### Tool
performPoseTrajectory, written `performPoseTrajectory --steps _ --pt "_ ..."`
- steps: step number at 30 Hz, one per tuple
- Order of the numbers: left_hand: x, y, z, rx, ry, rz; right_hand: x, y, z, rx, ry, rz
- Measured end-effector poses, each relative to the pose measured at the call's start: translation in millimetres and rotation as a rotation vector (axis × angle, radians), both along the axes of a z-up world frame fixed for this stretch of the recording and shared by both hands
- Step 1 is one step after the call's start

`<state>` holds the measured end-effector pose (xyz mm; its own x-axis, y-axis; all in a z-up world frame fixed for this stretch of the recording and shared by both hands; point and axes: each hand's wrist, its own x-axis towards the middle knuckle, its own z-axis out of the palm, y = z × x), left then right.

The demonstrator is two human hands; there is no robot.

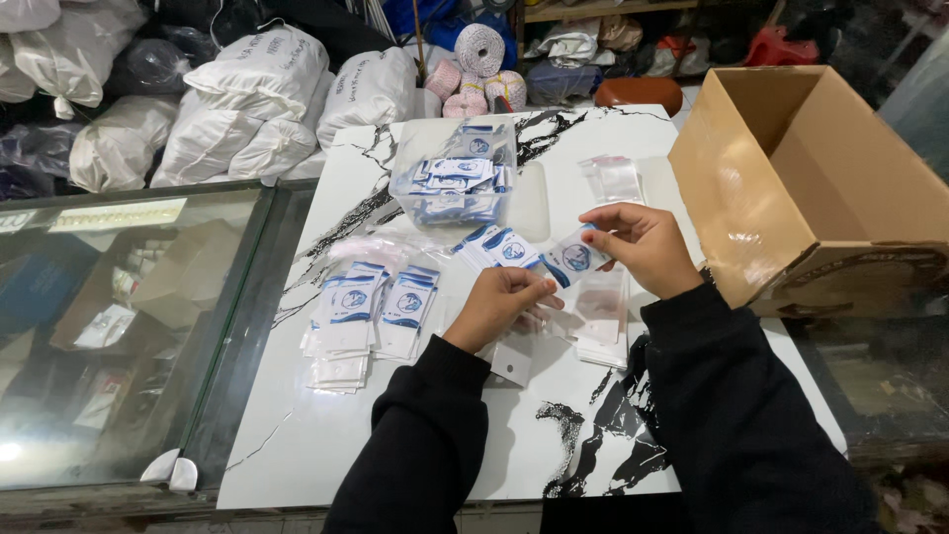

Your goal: The person places small blue and white packets into clear plastic bags on a marble-patterned table. They repeatedly pick up a packet, open a bag, insert the packet, and set the filled bag aside. A cardboard box and other supplies are visible nearby.

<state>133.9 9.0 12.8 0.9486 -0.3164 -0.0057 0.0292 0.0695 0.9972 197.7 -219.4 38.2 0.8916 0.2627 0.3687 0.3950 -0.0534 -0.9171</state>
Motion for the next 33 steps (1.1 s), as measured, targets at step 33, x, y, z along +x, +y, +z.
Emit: performPoseTrajectory --steps 33 --pt "0 -3 -14 -0.046 0.022 -0.055 -8 17 -12 -0.04 0.052 0.055"
